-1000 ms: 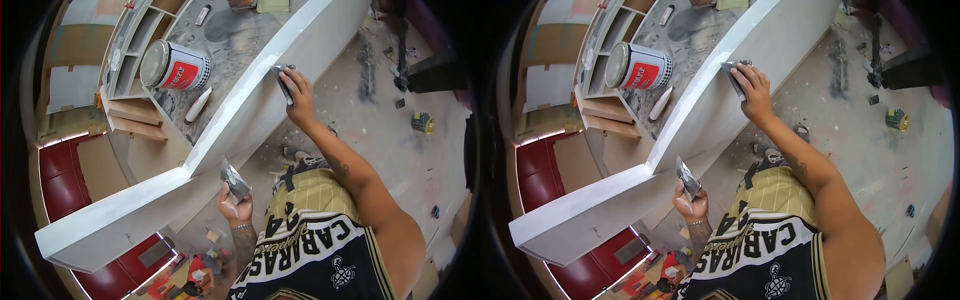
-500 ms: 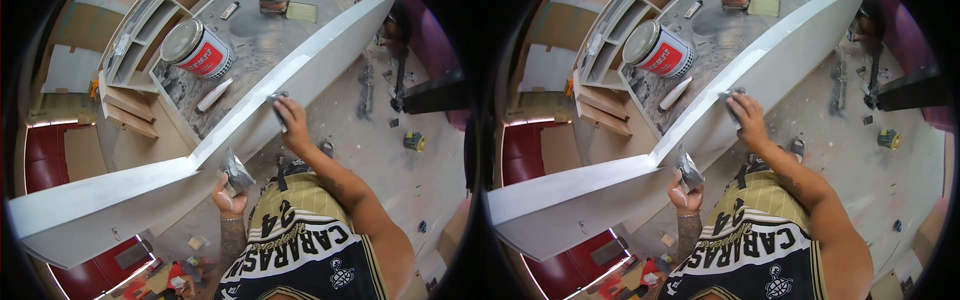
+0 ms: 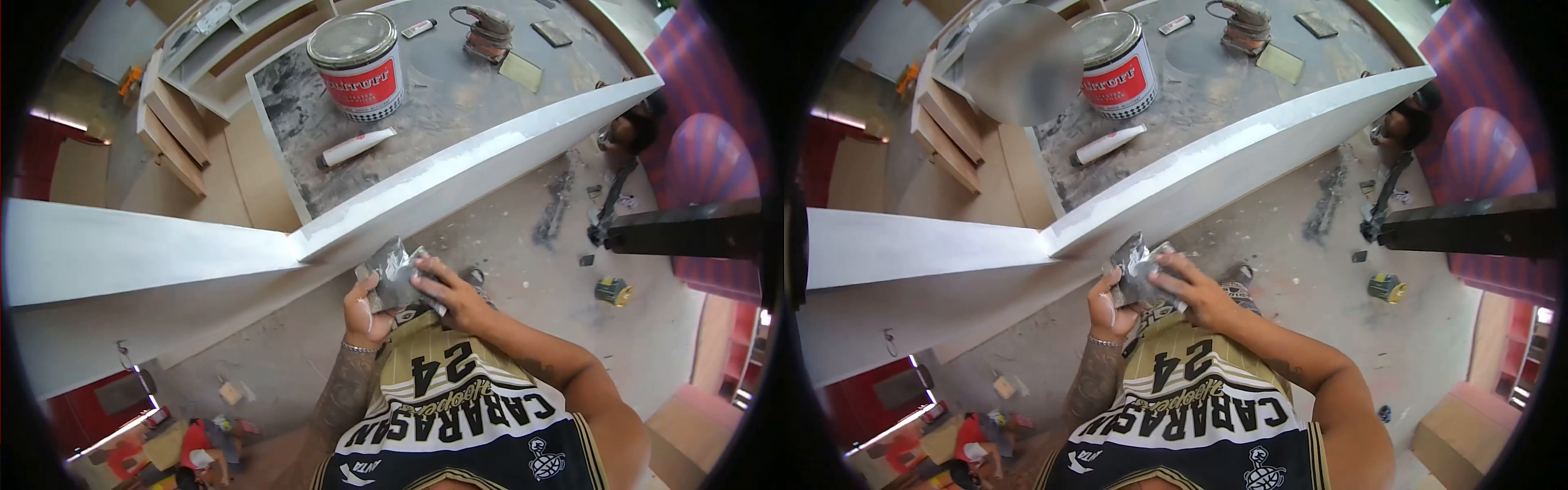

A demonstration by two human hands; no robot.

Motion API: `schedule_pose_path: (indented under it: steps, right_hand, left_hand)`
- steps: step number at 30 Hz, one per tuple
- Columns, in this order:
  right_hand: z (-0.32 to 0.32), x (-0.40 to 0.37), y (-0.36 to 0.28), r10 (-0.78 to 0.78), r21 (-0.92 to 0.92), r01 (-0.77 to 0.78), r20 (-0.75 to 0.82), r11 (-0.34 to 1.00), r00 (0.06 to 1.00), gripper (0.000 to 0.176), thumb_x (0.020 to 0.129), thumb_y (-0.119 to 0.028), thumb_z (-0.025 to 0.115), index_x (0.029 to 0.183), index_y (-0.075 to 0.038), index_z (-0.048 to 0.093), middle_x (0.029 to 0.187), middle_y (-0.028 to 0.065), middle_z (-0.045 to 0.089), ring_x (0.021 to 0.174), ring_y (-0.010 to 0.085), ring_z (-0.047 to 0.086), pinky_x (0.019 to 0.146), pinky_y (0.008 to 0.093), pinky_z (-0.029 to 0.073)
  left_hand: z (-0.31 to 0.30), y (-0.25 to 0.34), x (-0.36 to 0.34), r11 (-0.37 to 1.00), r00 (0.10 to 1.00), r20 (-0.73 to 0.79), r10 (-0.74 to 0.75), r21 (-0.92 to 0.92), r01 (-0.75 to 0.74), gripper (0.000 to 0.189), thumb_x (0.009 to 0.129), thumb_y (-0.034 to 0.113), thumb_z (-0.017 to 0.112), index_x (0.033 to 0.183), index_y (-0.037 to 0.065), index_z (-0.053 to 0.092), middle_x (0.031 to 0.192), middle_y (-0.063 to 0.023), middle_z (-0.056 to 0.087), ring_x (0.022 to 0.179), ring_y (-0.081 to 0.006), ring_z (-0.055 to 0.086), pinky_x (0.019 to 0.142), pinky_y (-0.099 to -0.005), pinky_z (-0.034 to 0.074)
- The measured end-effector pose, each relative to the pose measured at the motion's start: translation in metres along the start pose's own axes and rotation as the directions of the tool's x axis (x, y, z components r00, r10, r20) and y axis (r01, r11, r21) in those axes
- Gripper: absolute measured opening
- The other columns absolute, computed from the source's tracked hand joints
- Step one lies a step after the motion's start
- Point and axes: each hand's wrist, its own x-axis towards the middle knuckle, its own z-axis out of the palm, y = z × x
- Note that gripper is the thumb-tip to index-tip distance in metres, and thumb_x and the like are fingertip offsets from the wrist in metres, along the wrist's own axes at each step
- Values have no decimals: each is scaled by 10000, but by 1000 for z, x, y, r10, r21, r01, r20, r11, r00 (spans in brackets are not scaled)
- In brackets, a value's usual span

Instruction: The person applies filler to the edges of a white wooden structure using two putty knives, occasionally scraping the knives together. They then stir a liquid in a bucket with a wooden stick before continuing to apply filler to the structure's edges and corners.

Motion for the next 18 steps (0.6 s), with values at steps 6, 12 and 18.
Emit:
schedule_pose_path:
  steps: [6, 12, 18]
  right_hand:
    - [-31, -70, 34, 425, -85, -437, -134, 895, 895, 698, 690, 152, 520, 1336, -109, 555, 1352, 173, 539, 1281, 370, 490, 983, 390, 481]
    - [-37, -108, -11, 174, -473, -182, -61, 862, 983, 591, 742, 24, 582, 1314, -125, 574, 1315, 109, 572, 1219, 321, 529, 1008, 445, 441]
    - [-54, -176, 93, 400, -271, -526, -406, 806, 822, 571, 785, 90, 467, 1321, -89, 546, 1268, 168, 591, 1129, 394, 567, 959, 452, 466]
  left_hand:
    - [-3, -17, 34, 971, 989, 100, 105, 206, -124, 309, 915, 156, 550, 1191, 19, 564, 1073, -113, 667, 916, -261, 682, 745, -426, 575]
    - [-13, -82, 82, 777, 957, 237, 169, 566, -277, 249, 973, 143, 508, 1158, -5, 583, 1045, -86, 662, 923, -184, 653, 834, -340, 530]
    - [-6, -135, 77, 648, 945, 326, -14, 722, -240, 215, 966, 146, 521, 1052, -16, 633, 938, -25, 643, 859, -114, 571, 765, -294, 462]
